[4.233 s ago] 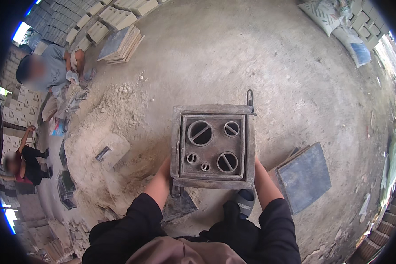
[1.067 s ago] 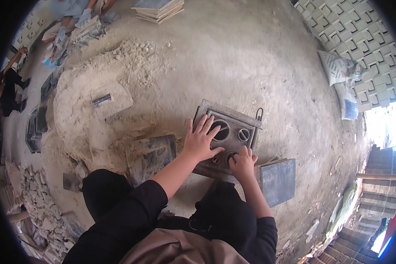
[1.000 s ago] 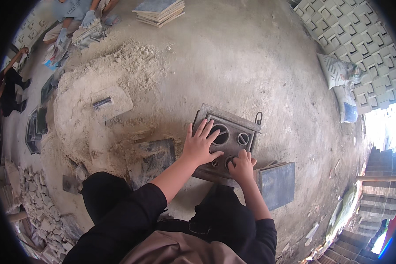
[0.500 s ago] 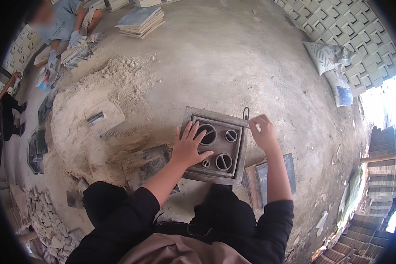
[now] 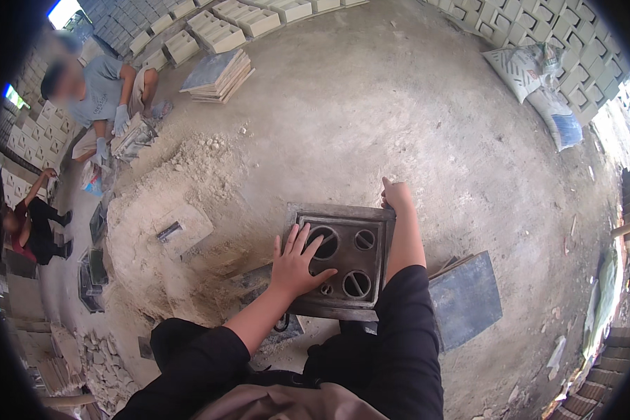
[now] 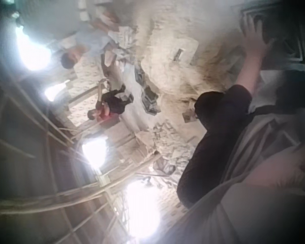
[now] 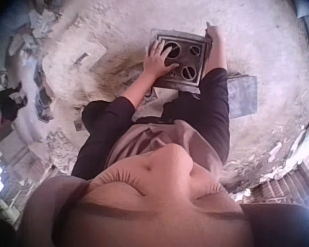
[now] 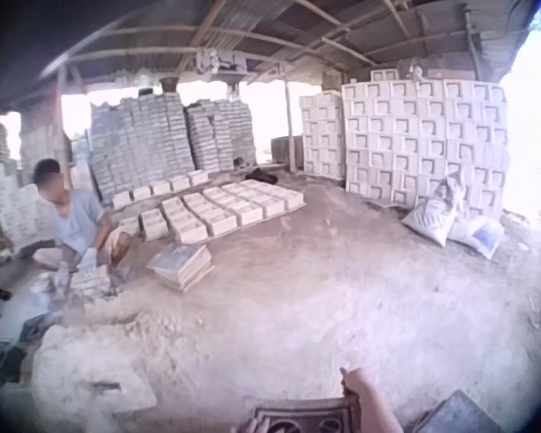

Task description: The person cleans and levels a stone tile using a trowel and then places it into a metal mold filled with sand or mortar.

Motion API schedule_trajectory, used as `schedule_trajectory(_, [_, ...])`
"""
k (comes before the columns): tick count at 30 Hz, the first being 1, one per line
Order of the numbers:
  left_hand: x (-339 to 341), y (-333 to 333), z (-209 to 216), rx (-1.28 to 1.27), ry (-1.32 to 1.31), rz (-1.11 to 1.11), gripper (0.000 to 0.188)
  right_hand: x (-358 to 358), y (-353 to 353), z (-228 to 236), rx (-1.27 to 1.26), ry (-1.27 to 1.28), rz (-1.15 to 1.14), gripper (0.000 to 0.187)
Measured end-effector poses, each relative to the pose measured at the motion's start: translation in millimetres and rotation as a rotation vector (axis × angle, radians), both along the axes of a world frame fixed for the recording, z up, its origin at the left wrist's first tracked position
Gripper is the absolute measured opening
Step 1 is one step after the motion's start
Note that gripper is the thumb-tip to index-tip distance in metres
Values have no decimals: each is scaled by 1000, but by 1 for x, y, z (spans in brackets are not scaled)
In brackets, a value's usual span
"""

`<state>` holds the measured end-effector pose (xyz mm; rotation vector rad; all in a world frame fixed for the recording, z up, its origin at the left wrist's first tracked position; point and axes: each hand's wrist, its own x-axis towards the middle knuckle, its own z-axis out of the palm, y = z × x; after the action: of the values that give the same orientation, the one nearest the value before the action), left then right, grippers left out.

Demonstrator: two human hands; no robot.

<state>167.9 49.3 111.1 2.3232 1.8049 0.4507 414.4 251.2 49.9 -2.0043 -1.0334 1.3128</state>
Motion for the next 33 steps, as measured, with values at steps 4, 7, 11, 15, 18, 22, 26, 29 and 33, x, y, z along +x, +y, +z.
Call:
schedule_trajectory(4, [3, 3, -1, -4, 11, -2, 75, 8, 2, -5, 60, -22, 101, 44])
schedule_trajectory(7, [4, 4, 0, -23, 18, -4, 75, 13, 1, -12, 49, 347, 47, 42])
schedule_trajectory(11, [3, 3, 3, -29, 36, -6, 75, 20, -9, -4, -5, 695, 72, 41])
schedule_trajectory(15, [4, 4, 4, -30, 37, -11, 72, 17, -14, 1, 64, 657, 58, 42])
schedule_trajectory(18, [5, 4, 3, -15, 44, -19, 73, 19, -11, 3, 47, 417, 45, 43])
schedule_trajectory(22, [5, 5, 0, 0, 42, -20, 73, 11, -5, 4, 76, 226, 105, 35])
schedule_trajectory(26, [7, 5, 0, 8, 38, -22, 73, 11, -5, -3, 83, 295, 26, 29])
schedule_trajectory(29, [6, 5, 0, -3, 42, -23, 73, 13, -6, -8, 118, 448, 41, 25])
schedule_trajectory(33, [6, 4, 2, -8, 46, -28, 73, 23, -8, -18, -26, 1055, 5, 29])
